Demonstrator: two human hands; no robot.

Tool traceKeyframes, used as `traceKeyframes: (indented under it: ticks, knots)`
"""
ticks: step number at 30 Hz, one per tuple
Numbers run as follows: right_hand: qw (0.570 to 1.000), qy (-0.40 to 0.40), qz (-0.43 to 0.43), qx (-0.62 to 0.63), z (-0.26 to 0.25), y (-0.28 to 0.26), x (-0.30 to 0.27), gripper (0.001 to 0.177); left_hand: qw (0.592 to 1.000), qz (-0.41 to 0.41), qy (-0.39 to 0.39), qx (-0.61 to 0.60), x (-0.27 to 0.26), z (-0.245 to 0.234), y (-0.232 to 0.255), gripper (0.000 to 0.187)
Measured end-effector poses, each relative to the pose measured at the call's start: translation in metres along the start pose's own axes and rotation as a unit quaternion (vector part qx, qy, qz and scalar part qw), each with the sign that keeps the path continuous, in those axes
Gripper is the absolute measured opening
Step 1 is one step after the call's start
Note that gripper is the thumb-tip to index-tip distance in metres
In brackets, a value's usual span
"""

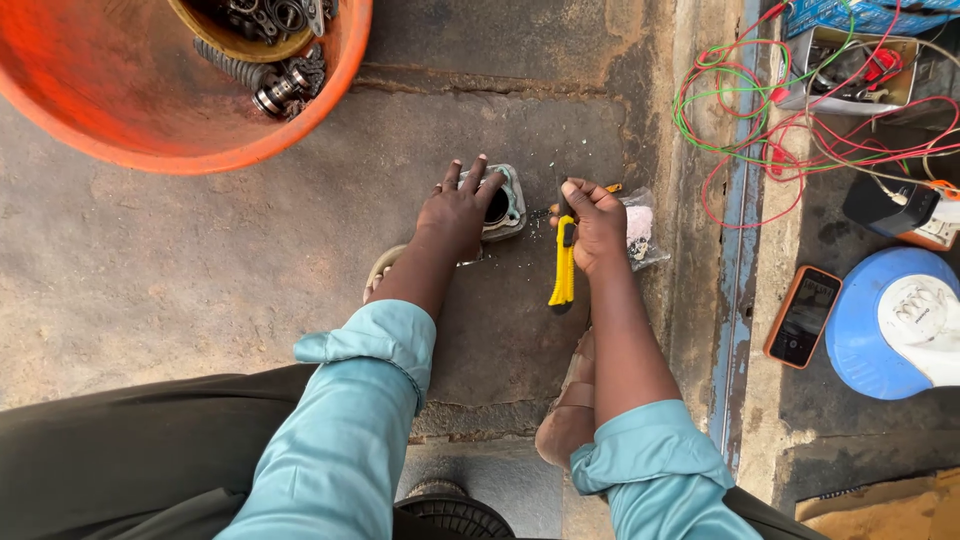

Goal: Scraping off an old gasket from a motorcycle cylinder block using a utility knife.

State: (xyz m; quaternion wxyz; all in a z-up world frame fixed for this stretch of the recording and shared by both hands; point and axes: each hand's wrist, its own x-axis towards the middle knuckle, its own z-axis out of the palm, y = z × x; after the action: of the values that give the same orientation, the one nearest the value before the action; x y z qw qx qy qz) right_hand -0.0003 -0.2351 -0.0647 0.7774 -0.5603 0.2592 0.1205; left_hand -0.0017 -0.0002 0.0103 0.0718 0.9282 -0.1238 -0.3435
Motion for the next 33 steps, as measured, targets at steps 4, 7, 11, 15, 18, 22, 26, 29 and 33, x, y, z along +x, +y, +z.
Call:
traceKeyframes:
  ticks: [4,7,11,15,18,22,26,29,33]
  knots:
    - [0.996,0.031,0.035,-0.074,-0.001,0.023,-0.009,0.017,0.995,-0.035,-0.006,-0.09,-0.007,-0.005,0.009,0.128]
    - [0.993,0.074,0.071,-0.061,-0.003,0.04,-0.019,0.017,0.978,-0.074,0.113,-0.162,0.011,0.026,0.016,0.121]
    - [0.993,0.075,0.077,-0.036,-0.006,0.049,-0.029,0.016,0.957,-0.116,0.199,-0.178,0.024,0.043,0.024,0.11]
    - [0.992,0.074,0.098,-0.04,-0.002,0.04,-0.039,0.016,0.962,-0.131,0.17,-0.169,0.014,0.021,0.031,0.101]
    - [0.994,0.059,0.093,-0.026,-0.012,0.053,-0.034,0.015,0.951,-0.134,0.21,-0.183,0.034,0.04,0.028,0.077]
    - [0.992,0.076,0.097,-0.018,-0.006,0.047,-0.045,0.015,0.932,-0.134,0.241,-0.235,0.03,0.041,0.032,0.057]
    - [0.995,0.049,0.088,-0.006,-0.016,0.05,-0.037,0.014,0.951,-0.009,0.28,-0.128,0.02,0.038,0.036,0.052]
    - [0.995,0.049,0.082,-0.003,-0.028,0.057,-0.033,0.013,0.957,0.004,0.279,-0.08,0.026,0.052,0.043,0.038]
    - [0.996,0.043,0.08,0.013,-0.039,0.07,-0.027,0.012,0.959,0.007,0.273,-0.072,0.034,0.057,0.037,0.026]
